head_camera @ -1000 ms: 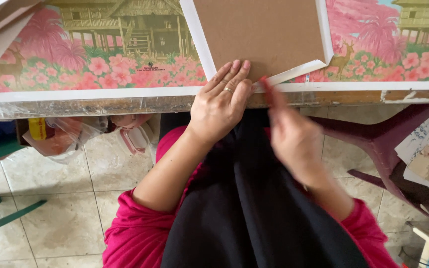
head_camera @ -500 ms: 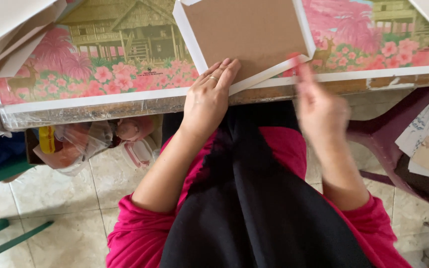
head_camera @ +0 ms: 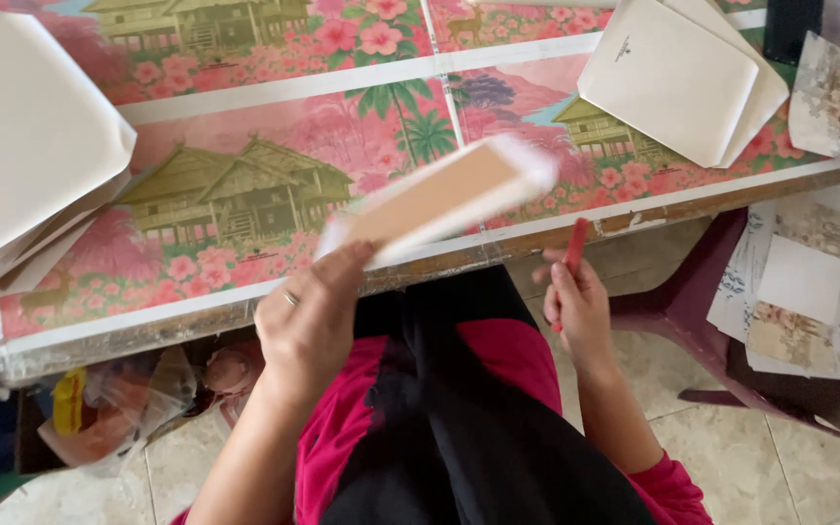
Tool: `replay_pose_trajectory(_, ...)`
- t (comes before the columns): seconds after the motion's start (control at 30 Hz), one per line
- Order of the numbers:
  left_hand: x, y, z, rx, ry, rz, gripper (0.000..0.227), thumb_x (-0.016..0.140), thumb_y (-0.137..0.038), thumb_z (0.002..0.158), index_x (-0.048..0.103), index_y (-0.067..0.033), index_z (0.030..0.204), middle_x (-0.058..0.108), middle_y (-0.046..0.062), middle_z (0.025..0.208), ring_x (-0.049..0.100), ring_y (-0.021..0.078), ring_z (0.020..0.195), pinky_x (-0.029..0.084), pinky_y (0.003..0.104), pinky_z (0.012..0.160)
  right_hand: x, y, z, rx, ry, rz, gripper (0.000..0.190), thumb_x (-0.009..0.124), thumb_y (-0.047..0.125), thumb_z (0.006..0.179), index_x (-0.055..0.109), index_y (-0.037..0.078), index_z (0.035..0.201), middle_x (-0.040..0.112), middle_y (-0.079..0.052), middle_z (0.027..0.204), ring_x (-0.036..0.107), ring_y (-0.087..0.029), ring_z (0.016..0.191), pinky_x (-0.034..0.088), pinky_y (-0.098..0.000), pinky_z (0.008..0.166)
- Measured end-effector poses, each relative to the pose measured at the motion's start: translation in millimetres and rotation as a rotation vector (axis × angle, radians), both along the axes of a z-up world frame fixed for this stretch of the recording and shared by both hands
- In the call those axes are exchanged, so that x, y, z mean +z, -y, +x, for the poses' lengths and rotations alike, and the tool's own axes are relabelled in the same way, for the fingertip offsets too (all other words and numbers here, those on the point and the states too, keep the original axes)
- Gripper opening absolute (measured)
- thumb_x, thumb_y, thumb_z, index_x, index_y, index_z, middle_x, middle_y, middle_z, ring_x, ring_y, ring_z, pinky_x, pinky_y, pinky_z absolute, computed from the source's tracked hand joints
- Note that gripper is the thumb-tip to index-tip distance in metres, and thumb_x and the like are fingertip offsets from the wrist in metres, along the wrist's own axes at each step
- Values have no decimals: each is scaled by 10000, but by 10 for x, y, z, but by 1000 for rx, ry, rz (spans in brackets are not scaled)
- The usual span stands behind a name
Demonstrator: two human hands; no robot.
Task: The person assembles books by placing a brown cover sheet into a white frame and smoothing it with a red tool. They repeat this process for multiple books, stacking the finished items on the table.
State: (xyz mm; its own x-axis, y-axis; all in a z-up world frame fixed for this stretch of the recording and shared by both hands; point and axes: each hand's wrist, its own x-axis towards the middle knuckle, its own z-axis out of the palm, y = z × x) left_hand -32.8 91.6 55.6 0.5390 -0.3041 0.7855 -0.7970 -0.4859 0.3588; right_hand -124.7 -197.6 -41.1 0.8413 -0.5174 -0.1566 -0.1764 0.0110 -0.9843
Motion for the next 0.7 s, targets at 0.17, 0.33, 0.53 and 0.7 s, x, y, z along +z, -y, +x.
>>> replay_pose_trajectory(0.17,-97,238,44,-34,-543,-449,128,599,-43,925,686,-31,1017,712,115,889,687,214,813,542,360,731,24,-31,25,264,394,324,518,521,236,932,387,58,1400,620,-254,1144,393,-32,297,295,-145,304)
replay_pose_trajectory(0.33,-112,312,18,-199,-995,-432,330,435,-199,995,590,-102,1270,701,163,1043,622,215,1009,509,449,879,-327,78,7,-33,364,322,120,635,53,830,543,-17,797,321,-76,301,227,-131,174,178,-214,247)
replay_pose_trajectory(0.53,-520,116,123,-148,-1081,-278,326,393,-191,1003,604,-46,1205,719,157,1011,669,331,998,497,480,897,510,667,568,-538,429,427,180,674,233,924,558,143,1029,582,-17,692,330,-71,391,276,-175,378)
replay_pose_trajectory(0.7,-691,130,160,-6,-849,-58,186,594,-192,919,678,-181,1084,751,8,891,698,233,882,529,376,804,370,828,869,-322,197,370,166,553,271,933,613,119,966,714,-113,926,381,2,379,266,-121,368)
